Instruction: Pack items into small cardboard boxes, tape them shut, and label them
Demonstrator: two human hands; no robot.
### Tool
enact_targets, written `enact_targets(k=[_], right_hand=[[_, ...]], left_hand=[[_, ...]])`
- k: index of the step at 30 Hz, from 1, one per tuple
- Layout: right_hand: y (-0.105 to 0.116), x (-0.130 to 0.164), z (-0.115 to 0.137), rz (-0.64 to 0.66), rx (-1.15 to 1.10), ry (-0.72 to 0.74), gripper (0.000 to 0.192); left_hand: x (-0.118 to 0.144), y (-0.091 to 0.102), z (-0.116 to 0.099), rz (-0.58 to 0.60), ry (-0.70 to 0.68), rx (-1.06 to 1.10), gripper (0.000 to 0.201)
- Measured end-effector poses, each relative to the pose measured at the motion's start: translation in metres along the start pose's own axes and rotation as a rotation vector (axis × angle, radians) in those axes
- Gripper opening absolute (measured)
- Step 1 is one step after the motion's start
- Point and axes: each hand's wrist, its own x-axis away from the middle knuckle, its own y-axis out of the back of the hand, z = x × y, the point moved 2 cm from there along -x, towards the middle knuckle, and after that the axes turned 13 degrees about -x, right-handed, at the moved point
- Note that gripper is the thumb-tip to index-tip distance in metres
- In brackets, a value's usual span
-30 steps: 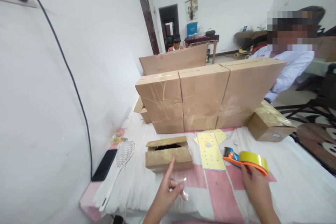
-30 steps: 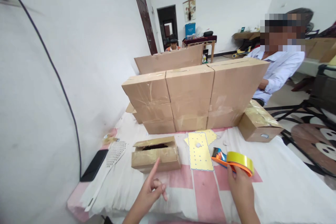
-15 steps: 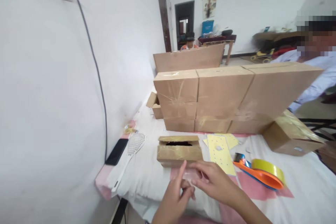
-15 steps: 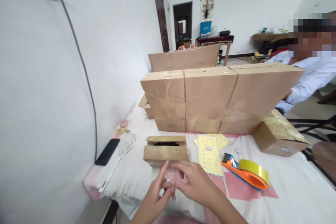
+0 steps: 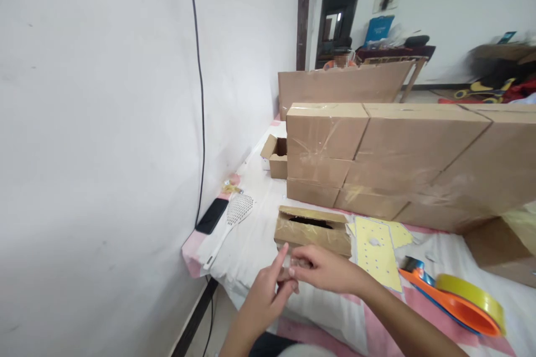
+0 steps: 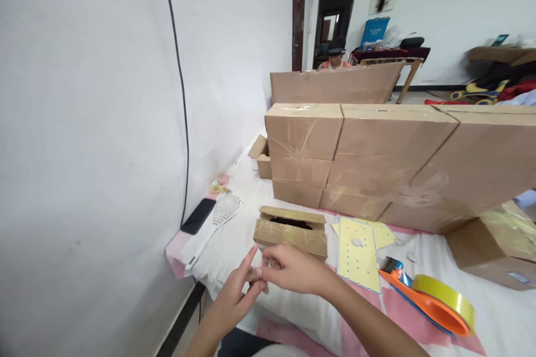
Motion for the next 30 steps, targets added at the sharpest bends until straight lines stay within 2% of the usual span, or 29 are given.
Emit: enact_targets(k=[3, 5, 8, 11, 14, 16, 19, 22, 24, 27, 30], right_hand=[[0.004, 0.004, -0.003, 0.014, -0.149, -0.015, 0.024], [0.01, 0.008, 0.0, -0.043, -0.08, 0.032, 0.027], [0.021, 0.01, 0.003, -0.122, 0.118, 0.072, 0.029], [0.04, 0.007, 0.002, -0.211, 0.22, 0.099, 0.032], [0.071, 0.004, 0.002, -0.444, 0.195, 0.1, 0.037], [0.09, 0.001, 0.006, -0.523, 0.184, 0.086, 0.038], [0.101, -0.012, 0.016, -0.419, 0.213, 0.06, 0.038], [0.096, -0.033, 0.024, -0.244, 0.194, 0.051, 0.039], [0.091, -0.049, 0.024, -0.11, 0.103, 0.067, 0.038], [0.087, -0.074, 0.013, 0.068, -0.068, 0.091, 0.033], [0.085, -0.096, -0.007, 0.07, -0.029, 0.043, 0.033]], left_hand=[[-0.008, -0.006, 0.0, 0.03, 0.023, 0.036, 0.073], [-0.017, -0.009, 0.0, 0.026, 0.101, 0.07, 0.077], [-0.033, -0.013, 0.0, 0.017, 0.294, 0.158, 0.086], [-0.044, -0.011, -0.001, 0.004, 0.409, 0.172, 0.085], [-0.046, 0.002, 0.002, -0.111, 0.436, 0.088, 0.079], [-0.044, 0.014, 0.01, -0.235, 0.451, 0.009, 0.073], [-0.043, 0.027, 0.03, -0.365, 0.464, -0.114, 0.061], [-0.049, 0.028, 0.051, -0.382, 0.459, -0.114, 0.061], [-0.056, 0.024, 0.059, -0.384, 0.438, -0.055, 0.064], [-0.068, 0.017, 0.064, -0.399, 0.399, 0.014, 0.069], [-0.074, 0.011, 0.068, -0.39, 0.433, 0.044, 0.072]])
